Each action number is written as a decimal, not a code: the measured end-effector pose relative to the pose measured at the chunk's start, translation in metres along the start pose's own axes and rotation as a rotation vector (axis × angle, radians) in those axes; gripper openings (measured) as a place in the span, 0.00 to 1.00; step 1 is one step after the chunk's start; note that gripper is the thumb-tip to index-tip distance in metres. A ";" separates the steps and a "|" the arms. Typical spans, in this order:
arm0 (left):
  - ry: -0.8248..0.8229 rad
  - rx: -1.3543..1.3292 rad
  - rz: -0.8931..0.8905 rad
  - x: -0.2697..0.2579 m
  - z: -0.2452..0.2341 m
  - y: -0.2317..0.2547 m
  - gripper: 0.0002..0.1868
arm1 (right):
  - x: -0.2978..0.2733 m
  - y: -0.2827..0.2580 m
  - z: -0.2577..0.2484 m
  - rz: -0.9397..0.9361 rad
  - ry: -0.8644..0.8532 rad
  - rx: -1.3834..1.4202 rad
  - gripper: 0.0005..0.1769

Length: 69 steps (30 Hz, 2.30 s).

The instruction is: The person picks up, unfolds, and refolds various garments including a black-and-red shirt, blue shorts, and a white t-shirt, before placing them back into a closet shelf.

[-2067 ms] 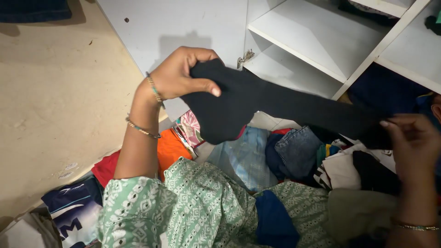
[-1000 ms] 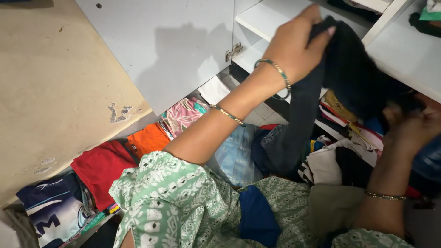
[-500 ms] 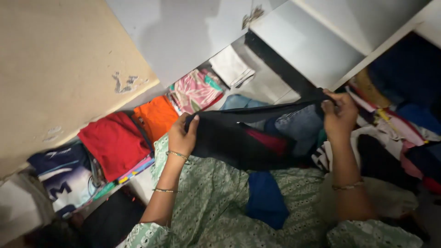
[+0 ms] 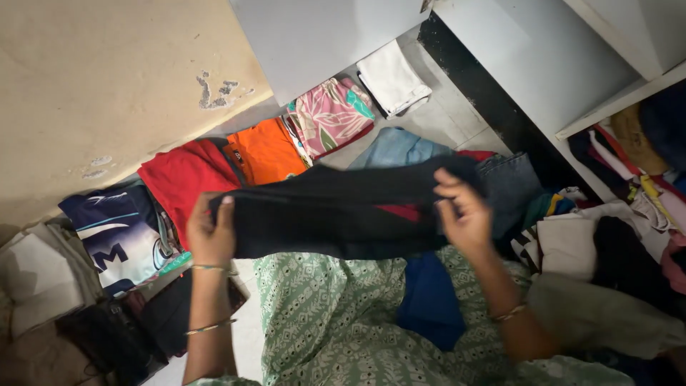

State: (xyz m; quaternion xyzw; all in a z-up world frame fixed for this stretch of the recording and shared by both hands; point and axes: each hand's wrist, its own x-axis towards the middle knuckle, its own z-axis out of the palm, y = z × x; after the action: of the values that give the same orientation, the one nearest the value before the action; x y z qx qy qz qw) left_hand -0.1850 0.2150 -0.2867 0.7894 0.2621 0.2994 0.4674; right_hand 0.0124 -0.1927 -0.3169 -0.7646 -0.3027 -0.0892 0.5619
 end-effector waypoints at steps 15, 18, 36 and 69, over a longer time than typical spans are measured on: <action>-0.072 -0.328 -0.254 -0.042 -0.093 -0.081 0.05 | -0.073 -0.001 0.036 0.274 -0.427 -0.092 0.12; -0.144 -0.305 -0.297 -0.047 -0.098 -0.111 0.06 | -0.074 0.027 0.038 0.445 -0.233 -0.069 0.11; -0.435 -0.006 -0.230 -0.026 -0.071 -0.081 0.18 | -0.007 0.097 0.078 -0.041 -0.710 -0.312 0.18; -0.426 0.236 0.232 0.010 0.026 -0.012 0.10 | -0.050 0.107 0.122 0.815 -0.356 0.045 0.27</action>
State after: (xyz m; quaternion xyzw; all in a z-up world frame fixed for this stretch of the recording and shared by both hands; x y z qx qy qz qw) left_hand -0.1610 0.2119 -0.3050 0.9085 0.0985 0.1453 0.3791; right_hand 0.0079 -0.1194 -0.4695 -0.8125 -0.0706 0.2794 0.5068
